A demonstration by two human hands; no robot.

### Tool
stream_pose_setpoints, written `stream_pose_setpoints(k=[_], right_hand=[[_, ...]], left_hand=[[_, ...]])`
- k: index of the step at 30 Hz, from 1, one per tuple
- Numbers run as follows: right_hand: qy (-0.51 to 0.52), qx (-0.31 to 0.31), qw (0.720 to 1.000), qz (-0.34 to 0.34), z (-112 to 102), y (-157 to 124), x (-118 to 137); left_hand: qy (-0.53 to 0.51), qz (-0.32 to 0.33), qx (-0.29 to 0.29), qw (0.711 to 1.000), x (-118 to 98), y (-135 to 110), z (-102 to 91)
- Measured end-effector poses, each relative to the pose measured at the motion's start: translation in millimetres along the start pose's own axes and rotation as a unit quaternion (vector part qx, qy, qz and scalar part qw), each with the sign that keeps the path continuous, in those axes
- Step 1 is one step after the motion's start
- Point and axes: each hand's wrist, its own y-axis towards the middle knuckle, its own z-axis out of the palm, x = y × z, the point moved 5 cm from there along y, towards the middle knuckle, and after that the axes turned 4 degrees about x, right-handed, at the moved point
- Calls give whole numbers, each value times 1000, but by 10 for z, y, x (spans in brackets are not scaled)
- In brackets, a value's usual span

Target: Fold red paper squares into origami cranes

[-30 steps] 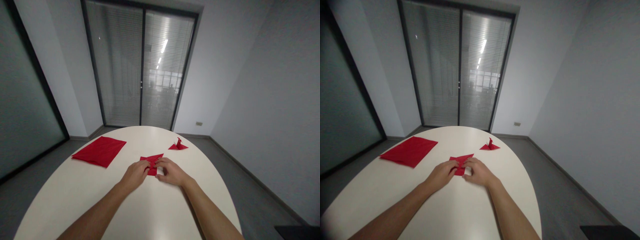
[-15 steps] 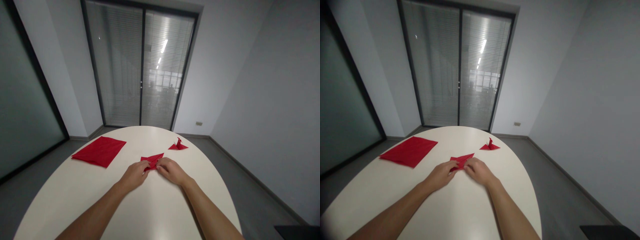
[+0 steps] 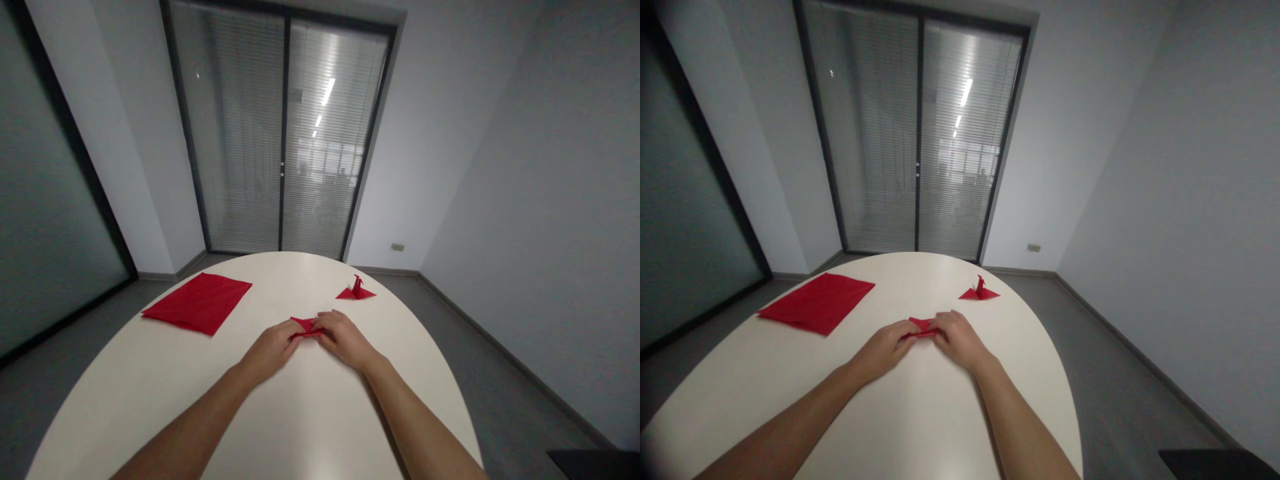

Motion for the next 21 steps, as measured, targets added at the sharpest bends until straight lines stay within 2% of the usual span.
stream_pose_setpoints(k=[7, 11, 16, 21], right_hand=[[16, -1, 999, 34, -49, 0, 1], [20, -4, 999, 44, -76, -7, -1], [53, -17, 991, 118, -116, -50, -109], [97, -49, 983, 145, -165, -67, -209]], left_hand=[[66, -65, -42, 995, 88, -14, -62], [42, -91, -69, 993, 138, 7, -91], [27, -133, -82, 987, 198, 8, -108], [-2, -147, -96, 984, 234, 2, -151]])
